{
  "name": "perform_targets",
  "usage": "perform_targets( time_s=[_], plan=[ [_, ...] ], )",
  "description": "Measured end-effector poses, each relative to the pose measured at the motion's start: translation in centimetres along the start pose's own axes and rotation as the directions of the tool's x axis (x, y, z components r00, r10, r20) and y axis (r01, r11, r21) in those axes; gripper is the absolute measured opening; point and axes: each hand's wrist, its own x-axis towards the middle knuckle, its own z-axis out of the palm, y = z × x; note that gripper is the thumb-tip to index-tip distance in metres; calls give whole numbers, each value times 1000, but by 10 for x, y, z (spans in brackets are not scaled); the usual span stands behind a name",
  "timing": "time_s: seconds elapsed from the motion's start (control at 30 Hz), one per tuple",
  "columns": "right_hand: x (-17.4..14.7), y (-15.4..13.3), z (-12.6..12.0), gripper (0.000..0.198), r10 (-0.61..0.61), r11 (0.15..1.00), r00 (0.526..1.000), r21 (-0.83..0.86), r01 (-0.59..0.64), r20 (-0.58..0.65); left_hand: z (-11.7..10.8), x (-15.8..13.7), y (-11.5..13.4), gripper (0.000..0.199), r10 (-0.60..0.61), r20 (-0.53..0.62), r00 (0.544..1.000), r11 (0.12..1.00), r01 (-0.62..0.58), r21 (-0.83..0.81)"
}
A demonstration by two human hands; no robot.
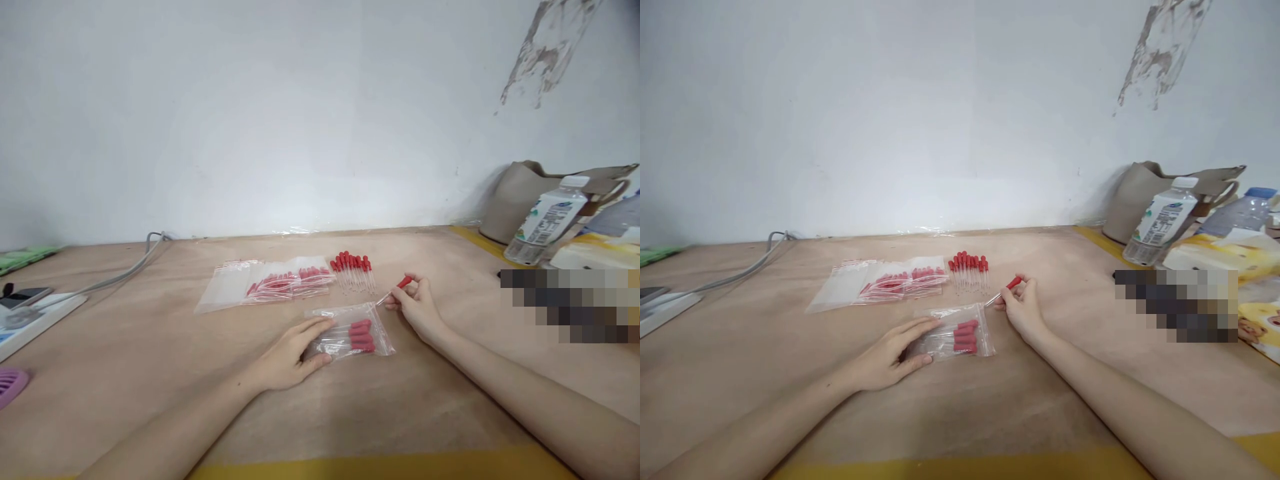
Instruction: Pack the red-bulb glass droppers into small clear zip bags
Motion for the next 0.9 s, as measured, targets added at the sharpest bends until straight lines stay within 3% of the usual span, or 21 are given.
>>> perform_targets(
  time_s=[0.27,0.53,0.73,0.9],
  plan=[
    [-13,-1,-7,35,97,989,966,90,-121,240,0,-1,-1,51,-1,4,1000,1000,1,7],
    [-5,-6,-33,28,118,938,857,-340,70,502,-1,0,0,51,-15,12,1000,1000,15,26],
    [-4,-1,-18,26,-1,903,848,-364,229,530,1,0,-1,52,-21,18,1000,999,21,34],
    [-1,6,-11,25,-18,883,885,-407,233,466,1,0,0,50,-25,12,1000,999,25,29]
  ],
)
